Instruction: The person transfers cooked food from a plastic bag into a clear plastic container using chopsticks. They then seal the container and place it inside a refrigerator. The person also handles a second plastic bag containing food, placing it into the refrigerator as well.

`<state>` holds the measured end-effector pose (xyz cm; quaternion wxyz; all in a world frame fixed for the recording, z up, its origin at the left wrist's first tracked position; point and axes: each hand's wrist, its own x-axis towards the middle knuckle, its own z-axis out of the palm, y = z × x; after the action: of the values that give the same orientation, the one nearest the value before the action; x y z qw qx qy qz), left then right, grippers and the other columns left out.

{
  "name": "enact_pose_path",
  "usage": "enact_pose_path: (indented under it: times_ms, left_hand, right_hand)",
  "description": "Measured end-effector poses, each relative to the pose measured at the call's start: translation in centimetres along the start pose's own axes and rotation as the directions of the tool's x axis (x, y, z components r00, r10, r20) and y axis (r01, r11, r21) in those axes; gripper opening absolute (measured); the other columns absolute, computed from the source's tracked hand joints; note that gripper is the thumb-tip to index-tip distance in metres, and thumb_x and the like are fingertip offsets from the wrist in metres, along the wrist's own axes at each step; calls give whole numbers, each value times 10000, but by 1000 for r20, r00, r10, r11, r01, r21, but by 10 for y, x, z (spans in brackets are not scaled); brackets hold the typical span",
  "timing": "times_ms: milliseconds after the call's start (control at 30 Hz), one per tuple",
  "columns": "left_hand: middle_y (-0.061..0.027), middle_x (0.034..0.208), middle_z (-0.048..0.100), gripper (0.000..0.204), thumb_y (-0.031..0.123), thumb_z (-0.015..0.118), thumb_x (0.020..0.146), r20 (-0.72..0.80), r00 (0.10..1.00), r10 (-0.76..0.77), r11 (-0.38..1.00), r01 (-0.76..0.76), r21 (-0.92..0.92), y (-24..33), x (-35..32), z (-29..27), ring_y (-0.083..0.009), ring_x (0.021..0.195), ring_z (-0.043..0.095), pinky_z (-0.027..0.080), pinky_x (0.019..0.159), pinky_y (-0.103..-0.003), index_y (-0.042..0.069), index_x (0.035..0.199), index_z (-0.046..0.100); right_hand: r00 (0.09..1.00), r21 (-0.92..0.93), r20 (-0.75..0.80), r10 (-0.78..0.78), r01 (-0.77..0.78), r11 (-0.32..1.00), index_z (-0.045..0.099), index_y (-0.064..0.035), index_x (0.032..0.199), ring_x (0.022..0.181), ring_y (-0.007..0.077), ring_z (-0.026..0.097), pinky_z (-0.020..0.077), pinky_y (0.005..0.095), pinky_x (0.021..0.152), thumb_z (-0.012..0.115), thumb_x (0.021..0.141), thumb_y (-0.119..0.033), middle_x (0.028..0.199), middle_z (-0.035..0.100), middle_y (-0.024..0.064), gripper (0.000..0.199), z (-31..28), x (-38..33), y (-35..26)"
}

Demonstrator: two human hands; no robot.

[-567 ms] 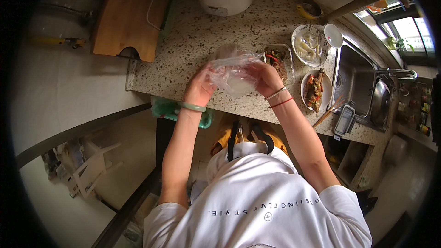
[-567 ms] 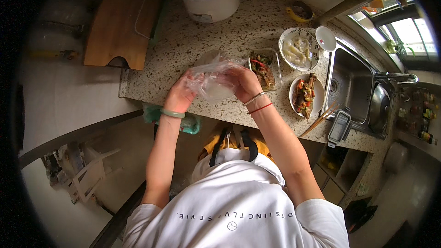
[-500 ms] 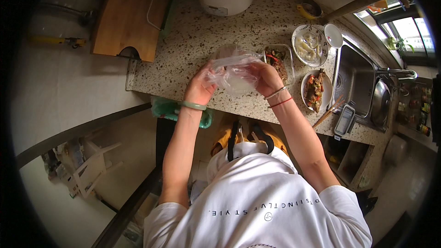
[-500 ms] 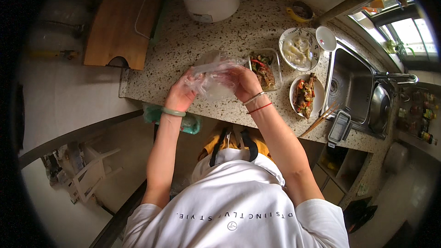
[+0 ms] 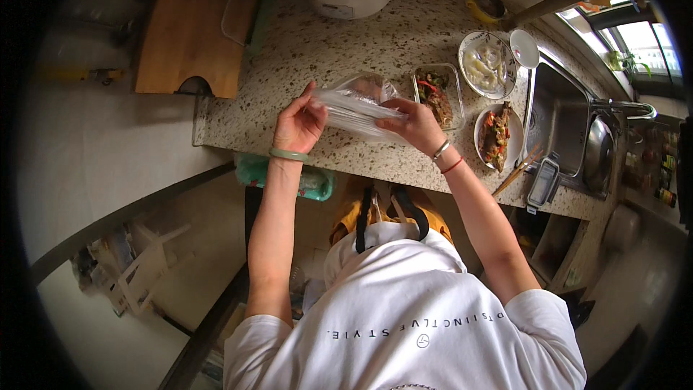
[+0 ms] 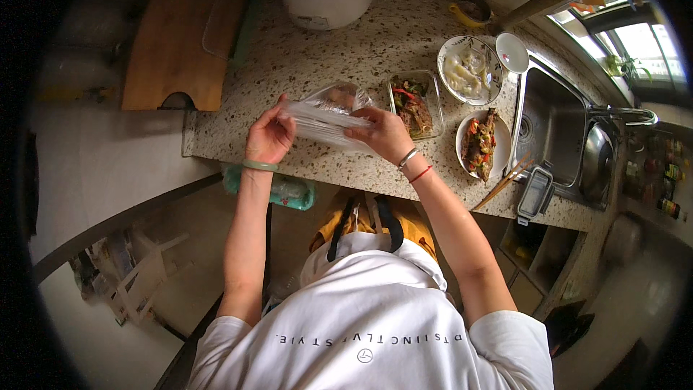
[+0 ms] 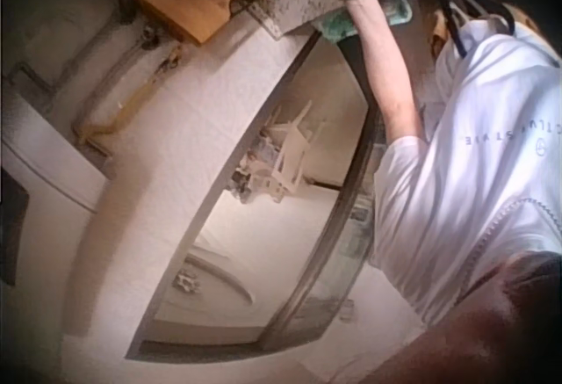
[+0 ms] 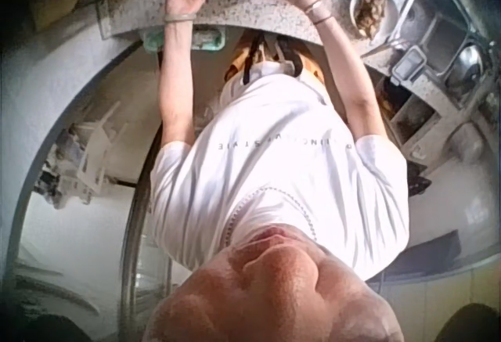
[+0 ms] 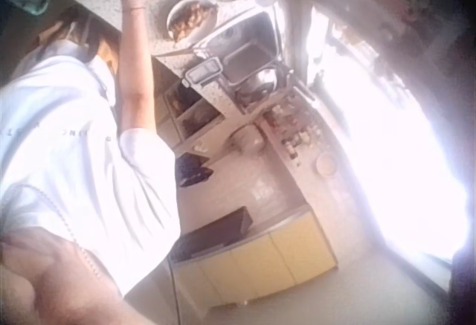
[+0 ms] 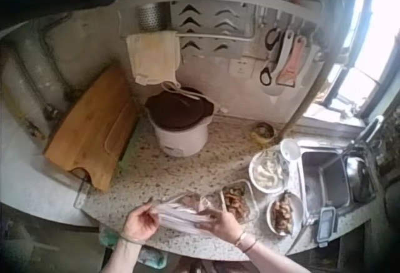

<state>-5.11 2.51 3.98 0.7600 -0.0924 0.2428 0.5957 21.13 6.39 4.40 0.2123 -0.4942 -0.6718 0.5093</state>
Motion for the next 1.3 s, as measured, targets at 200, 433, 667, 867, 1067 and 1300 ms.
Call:
enact_pose_path:
  times_ms: [200,433,667,867,1067,1300]
  left_hand:
    - [10,843,569,314,72,579,879,91,993,-73,968,48,248,10,-2,-8,-50,645,503,424,520,-199,71,1193,566]
    - [-24,1079,619,493,284,749,795,93,990,105,42,-97,994,-7,-9,-5,-135,905,597,468,824,-282,40,1194,594]
    - [-7,919,654,297,340,686,853,-105,975,196,118,83,990,-5,3,1,-92,865,580,458,753,-260,60,951,683]
    - [-7,887,642,234,337,596,917,-124,981,148,659,-5,752,1,9,3,-131,849,597,475,764,-298,112,955,650]
    - [9,775,582,143,247,606,914,-136,990,30,908,30,419,-5,28,-12,-156,780,596,495,781,-325,107,942,613]
    - [51,740,520,206,184,591,911,-15,988,-155,898,147,415,2,27,-28,-60,629,478,421,627,-260,110,1103,597]
  right_hand:
    - [878,674,188,439,-441,593,641,-50,1054,826,131,640,502,268,683,633,891,-245,891,674,57,254,6,1,-4]
    - [936,939,96,339,-198,281,552,-23,924,764,141,609,514,299,676,504,968,-223,837,616,42,210,28,9,-3]
    - [919,804,15,394,-245,542,589,-44,878,604,77,452,442,244,573,617,904,-350,728,508,-21,309,29,19,0]
    - [990,256,-94,101,-74,964,625,-20,1020,699,137,530,464,288,633,763,784,-270,771,556,47,370,17,2,-3]
    - [959,194,-146,243,-213,958,648,10,982,783,128,608,483,273,676,678,850,-174,878,654,89,228,18,2,5]
    - [926,961,139,350,-211,178,553,-13,1075,809,181,616,513,324,733,527,960,-217,906,642,69,236,21,4,22]
